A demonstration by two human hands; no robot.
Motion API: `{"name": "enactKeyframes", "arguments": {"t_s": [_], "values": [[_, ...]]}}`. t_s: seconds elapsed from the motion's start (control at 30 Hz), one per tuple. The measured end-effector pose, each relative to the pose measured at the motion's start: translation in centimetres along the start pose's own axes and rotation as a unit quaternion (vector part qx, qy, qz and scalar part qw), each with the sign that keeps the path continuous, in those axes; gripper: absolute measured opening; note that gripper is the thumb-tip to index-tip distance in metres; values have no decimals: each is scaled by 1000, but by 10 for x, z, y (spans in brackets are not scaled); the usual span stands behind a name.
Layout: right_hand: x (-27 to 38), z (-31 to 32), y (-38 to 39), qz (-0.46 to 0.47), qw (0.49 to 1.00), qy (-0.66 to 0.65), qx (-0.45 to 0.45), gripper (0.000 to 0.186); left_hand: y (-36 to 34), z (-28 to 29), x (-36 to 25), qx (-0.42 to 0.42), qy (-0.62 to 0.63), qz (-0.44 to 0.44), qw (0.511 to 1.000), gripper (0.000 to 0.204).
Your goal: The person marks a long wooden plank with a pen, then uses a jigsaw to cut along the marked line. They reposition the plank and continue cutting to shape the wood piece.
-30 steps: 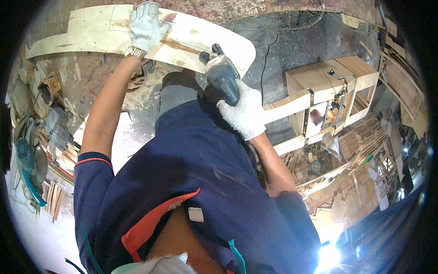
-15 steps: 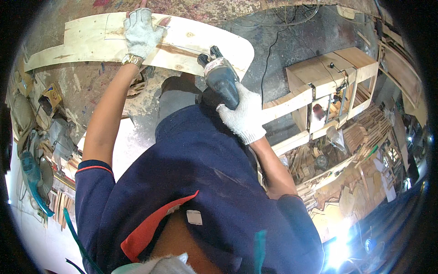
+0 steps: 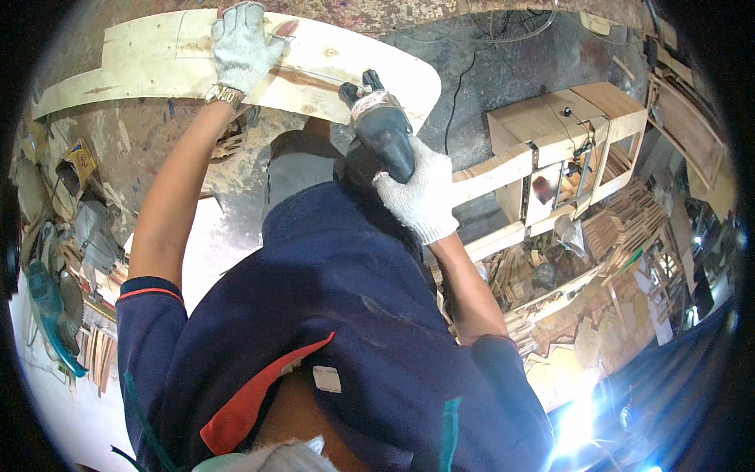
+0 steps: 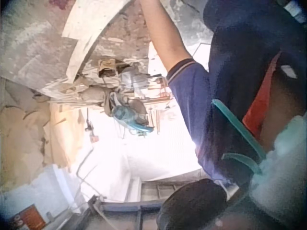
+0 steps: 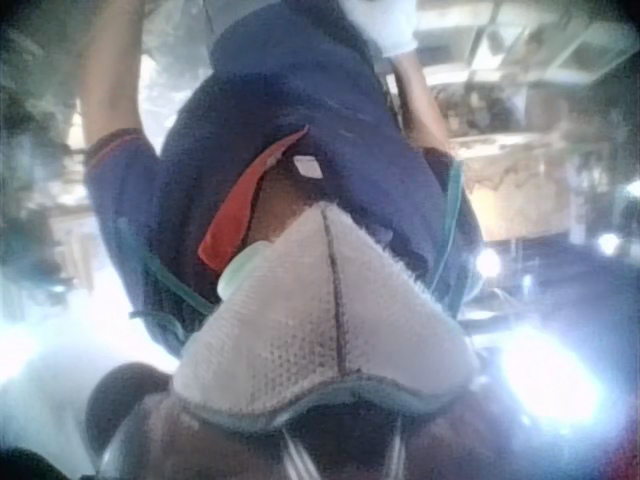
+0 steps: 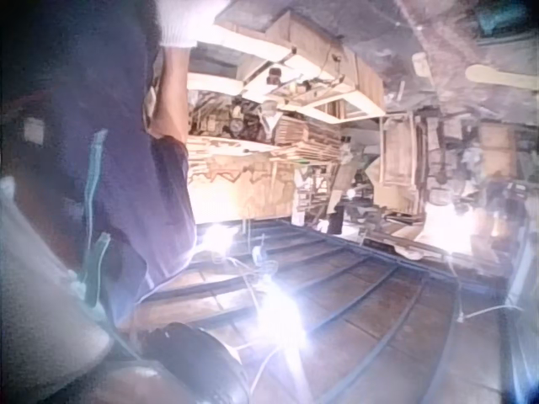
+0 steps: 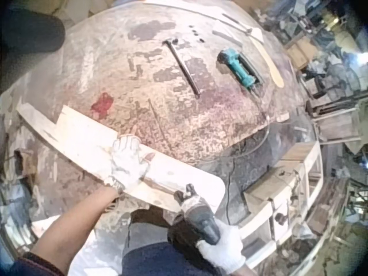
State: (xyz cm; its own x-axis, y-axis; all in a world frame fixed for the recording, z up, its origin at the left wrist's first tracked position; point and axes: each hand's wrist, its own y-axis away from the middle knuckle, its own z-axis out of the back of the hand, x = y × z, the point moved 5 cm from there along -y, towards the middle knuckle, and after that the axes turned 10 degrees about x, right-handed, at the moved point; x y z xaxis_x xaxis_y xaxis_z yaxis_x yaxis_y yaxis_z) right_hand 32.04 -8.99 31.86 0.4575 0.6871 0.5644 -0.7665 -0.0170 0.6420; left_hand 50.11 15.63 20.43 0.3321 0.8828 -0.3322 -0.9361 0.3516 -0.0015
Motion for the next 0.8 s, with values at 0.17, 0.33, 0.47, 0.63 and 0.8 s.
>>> {"name": "enactKeyframes", "arguments": {"t_s": [0.17,0.33,0.47,0.63,0.8], "values": [[2,-1,-4,-12,999,-32,10,39,1,-1,0,-24,-21,-11,999,47],[8,1,-3,-13,999,-30,12,39,2,0,-1,-11,-11,-2,1000,48],[9,0,-3,-6,1000,-23,9,39,3,-2,2,-12,-16,4,1000,48],[6,-1,-3,-14,999,-37,10,39,2,-1,0,-15,-22,7,1000,49],[3,-1,-3,-5,1000,-19,15,37,3,-5,4,-4,-36,25,999,50]]}}
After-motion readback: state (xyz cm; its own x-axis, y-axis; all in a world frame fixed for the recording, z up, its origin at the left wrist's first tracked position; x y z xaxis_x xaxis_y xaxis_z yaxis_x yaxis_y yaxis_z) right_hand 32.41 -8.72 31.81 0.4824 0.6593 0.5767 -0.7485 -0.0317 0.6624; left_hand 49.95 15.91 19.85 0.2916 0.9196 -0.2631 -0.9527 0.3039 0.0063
